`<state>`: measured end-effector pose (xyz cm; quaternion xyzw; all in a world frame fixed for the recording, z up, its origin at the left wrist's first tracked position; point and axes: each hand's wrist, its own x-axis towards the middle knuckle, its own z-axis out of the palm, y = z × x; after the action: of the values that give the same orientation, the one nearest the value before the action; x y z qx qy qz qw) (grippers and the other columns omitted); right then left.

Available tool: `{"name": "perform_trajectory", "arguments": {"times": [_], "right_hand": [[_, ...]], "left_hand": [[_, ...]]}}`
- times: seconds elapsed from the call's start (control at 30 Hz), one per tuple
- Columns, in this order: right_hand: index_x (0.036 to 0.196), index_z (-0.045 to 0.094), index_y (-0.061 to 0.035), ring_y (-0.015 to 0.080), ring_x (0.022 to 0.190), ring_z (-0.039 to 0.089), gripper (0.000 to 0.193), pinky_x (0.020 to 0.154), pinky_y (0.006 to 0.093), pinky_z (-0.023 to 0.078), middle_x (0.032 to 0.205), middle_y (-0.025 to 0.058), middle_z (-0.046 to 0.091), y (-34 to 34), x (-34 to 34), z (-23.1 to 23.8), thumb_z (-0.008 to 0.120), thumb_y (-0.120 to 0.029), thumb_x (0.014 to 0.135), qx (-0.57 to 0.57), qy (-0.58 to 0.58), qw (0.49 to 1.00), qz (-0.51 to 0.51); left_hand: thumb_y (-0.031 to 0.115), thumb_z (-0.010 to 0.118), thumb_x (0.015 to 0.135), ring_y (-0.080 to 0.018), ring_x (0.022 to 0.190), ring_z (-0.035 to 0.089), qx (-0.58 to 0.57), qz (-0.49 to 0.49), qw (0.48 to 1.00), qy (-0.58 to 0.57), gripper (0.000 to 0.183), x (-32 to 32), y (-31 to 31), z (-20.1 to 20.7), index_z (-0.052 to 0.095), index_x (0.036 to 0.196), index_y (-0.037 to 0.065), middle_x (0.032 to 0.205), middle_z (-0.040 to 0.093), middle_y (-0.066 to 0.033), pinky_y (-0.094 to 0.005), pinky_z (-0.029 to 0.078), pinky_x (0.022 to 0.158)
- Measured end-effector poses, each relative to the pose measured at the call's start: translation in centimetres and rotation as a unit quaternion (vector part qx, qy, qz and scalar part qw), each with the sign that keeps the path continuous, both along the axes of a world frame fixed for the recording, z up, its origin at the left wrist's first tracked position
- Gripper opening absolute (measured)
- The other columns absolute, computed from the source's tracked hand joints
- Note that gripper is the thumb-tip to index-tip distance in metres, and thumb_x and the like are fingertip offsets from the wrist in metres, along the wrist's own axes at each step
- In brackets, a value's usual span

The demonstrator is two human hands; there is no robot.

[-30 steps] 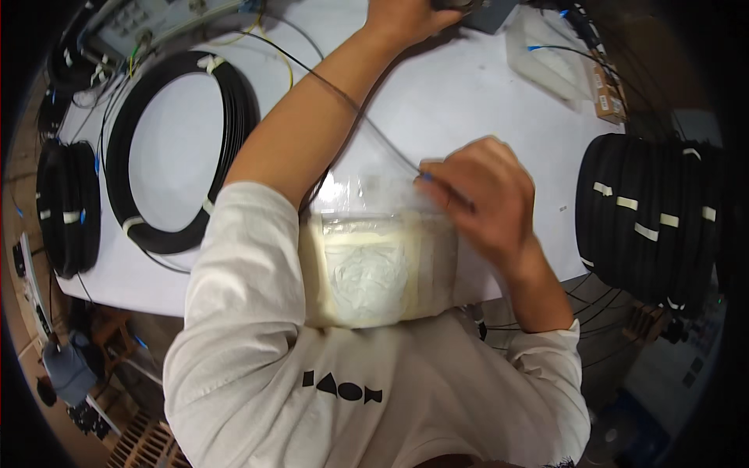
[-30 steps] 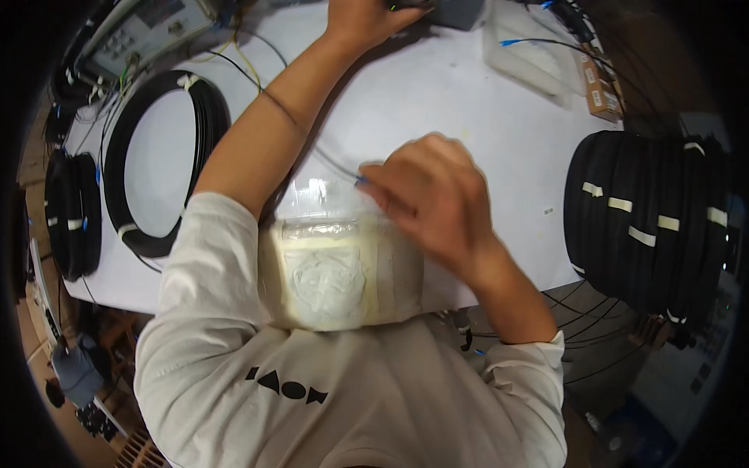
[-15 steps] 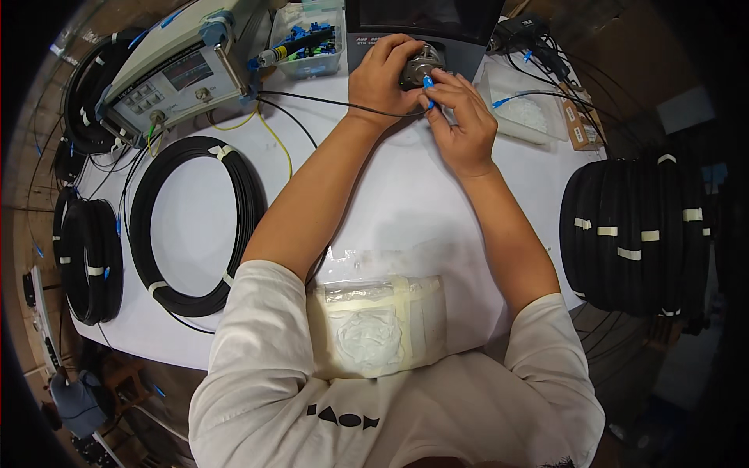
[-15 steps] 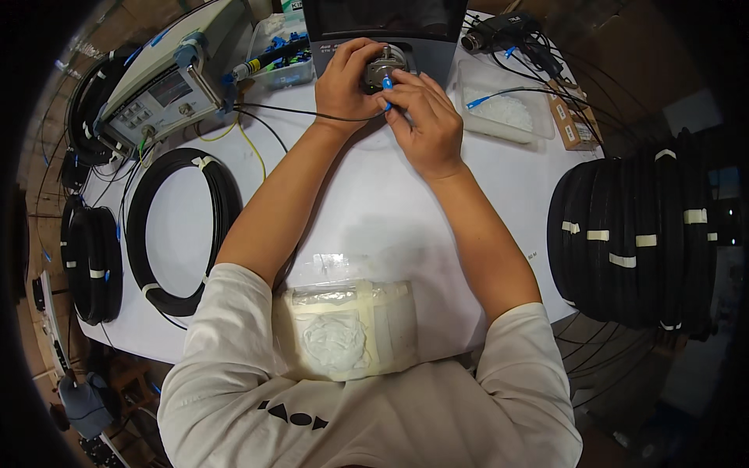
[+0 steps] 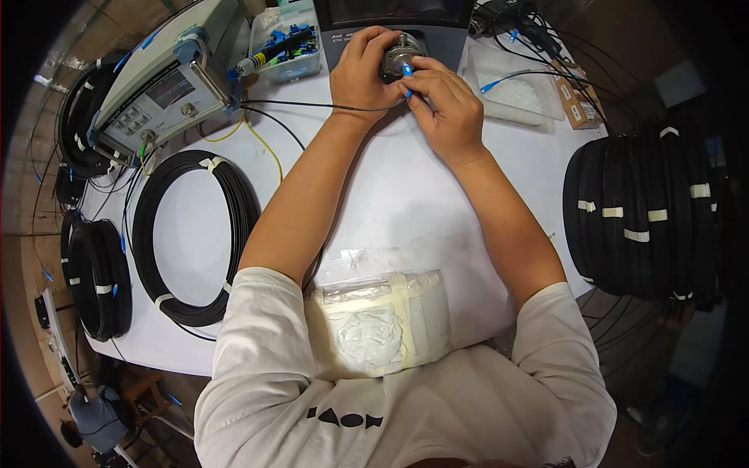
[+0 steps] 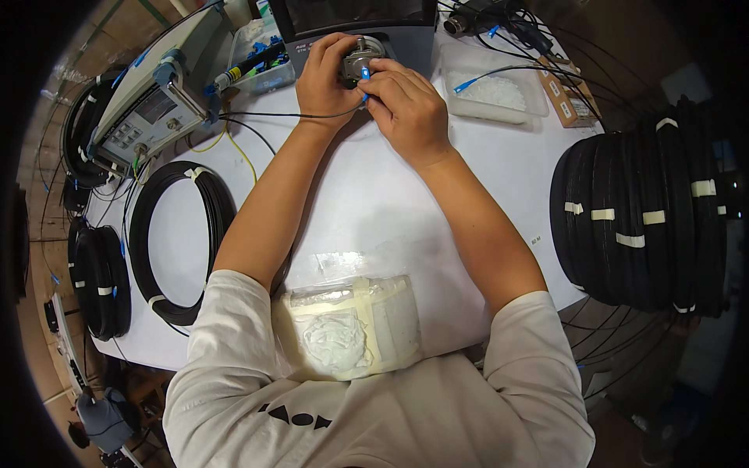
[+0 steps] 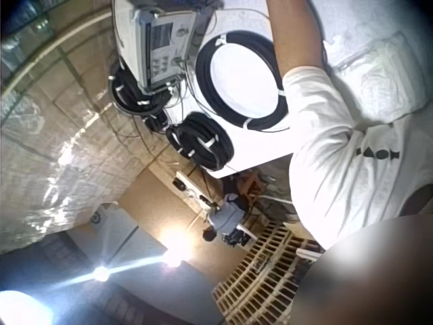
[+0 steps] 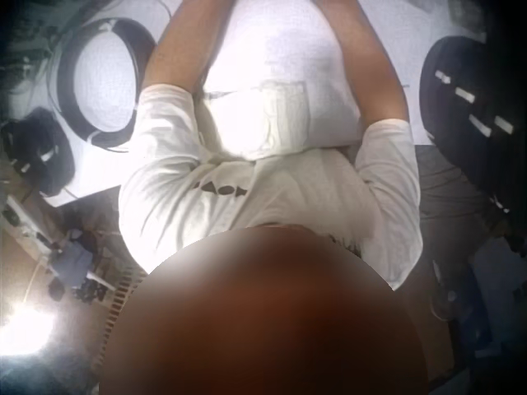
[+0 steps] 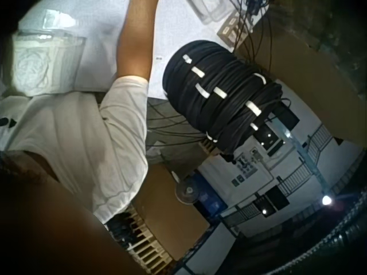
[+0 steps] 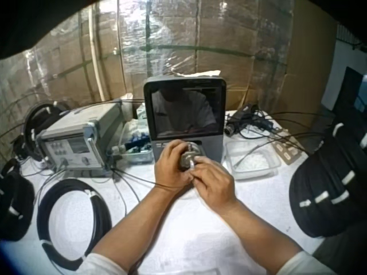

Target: Inspecting and cleaning the end-faces of fiber optic connectors using a digital microscope.

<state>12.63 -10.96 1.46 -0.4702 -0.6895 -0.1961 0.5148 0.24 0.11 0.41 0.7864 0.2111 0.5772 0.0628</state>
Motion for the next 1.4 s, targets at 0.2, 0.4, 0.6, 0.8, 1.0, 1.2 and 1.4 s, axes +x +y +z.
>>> {"name": "perform_trajectory", "arguments": {"times": [0.2, 0.4, 0.6, 0.8, 1.0, 1.2, 1.4], "right_hand": [[0.095, 0.074, -0.0116, 0.0228, 0.096, 0.067, 0.02, 0.084, 0.0398, 0.051, 0.09, 0.0006, 0.073, -0.1, -0.9, 1.4, 0.079, -0.006, 0.077, -0.025, 0.02, 0.999, -0.042], [0.096, 0.074, -0.0128, 0.0228, 0.095, 0.068, 0.019, 0.083, 0.0395, 0.051, 0.09, -0.0003, 0.074, -0.1, -0.4, 1.4, 0.079, -0.007, 0.078, -0.049, 0.041, 0.997, -0.046], [0.107, 0.075, -0.0104, 0.0263, 0.093, 0.067, 0.03, 0.08, 0.037, 0.055, 0.095, 0.0053, 0.071, 0.0, -0.8, 1.7, 0.079, -0.004, 0.079, -0.068, 0.072, 0.995, -0.017], [0.136, 0.06, -0.0061, 0.0185, 0.084, 0.06, 0.061, 0.072, 0.0314, 0.053, 0.109, 0.008, 0.062, -0.1, -0.1, -1.1, 0.085, -0.012, 0.081, -0.068, 0.183, 0.979, -0.053], [0.135, 0.06, -0.0057, 0.0173, 0.08, 0.059, 0.056, 0.071, 0.0306, 0.053, 0.107, 0.0076, 0.063, 0.8, 0.0, -1.9, 0.083, -0.014, 0.085, -0.096, 0.215, 0.972, -0.008], [0.135, 0.059, -0.0056, 0.0177, 0.081, 0.06, 0.055, 0.071, 0.0302, 0.052, 0.106, 0.0075, 0.063, 0.9, 0.0, -2.3, 0.082, -0.015, 0.086, -0.107, 0.226, 0.968, 0.017], [0.137, 0.058, -0.0057, 0.0175, 0.082, 0.06, 0.057, 0.071, 0.0299, 0.051, 0.107, 0.0074, 0.063, 1.0, 0.2, -2.2, 0.083, -0.017, 0.086, -0.126, 0.245, 0.961, 0.032]], "left_hand": [[0.015, 0.088, 0.06, -0.0293, 0.108, 0.067, -0.005, 0.0, 1.0, 0.005, 0.066, -0.3, 0.2, -0.2, 0.065, 0.122, 0.017, 0.123, 0.064, -0.0033, -0.0393, 0.059, 0.085], [0.013, 0.089, 0.061, -0.0303, 0.11, 0.066, -0.021, -0.017, 0.999, 0.017, 0.069, -0.1, 0.0, -0.2, 0.064, 0.125, 0.015, 0.125, 0.063, -0.0048, -0.0401, 0.059, 0.087], [0.014, 0.089, 0.059, -0.0324, 0.112, 0.066, -0.008, -0.023, 1.0, 0.018, 0.074, -0.8, 0.5, -0.3, 0.063, 0.128, 0.014, 0.126, 0.062, -0.0065, -0.042, 0.058, 0.089], [0.014, 0.09, 0.059, -0.0333, 0.11, 0.067, -0.014, -0.039, 0.999, 0.029, 0.072, -0.7, -0.2, 0.3, 0.063, 0.126, 0.011, 0.125, 0.063, -0.0097, -0.0411, 0.059, 0.087], [0.017, 0.093, 0.058, -0.0318, 0.104, 0.069, -0.016, -0.025, 1.0, 0.008, 0.069, -0.5, -0.3, 0.4, 0.064, 0.12, 0.011, 0.12, 0.063, -0.0082, -0.0398, 0.06, 0.082], [0.016, 0.092, 0.058, -0.0317, 0.103, 0.069, -0.042, -0.033, 0.999, 0.005, 0.067, -0.5, -0.1, -0.1, 0.064, 0.119, 0.011, 0.12, 0.063, -0.0086, -0.0402, 0.06, 0.081], [0.015, 0.092, 0.06, -0.0314, 0.1, 0.07, -0.038, -0.022, 0.999, 0.003, 0.063, -0.4, -0.1, 0.0, 0.064, 0.117, 0.009, 0.118, 0.064, -0.0093, -0.0397, 0.06, 0.079]]}}
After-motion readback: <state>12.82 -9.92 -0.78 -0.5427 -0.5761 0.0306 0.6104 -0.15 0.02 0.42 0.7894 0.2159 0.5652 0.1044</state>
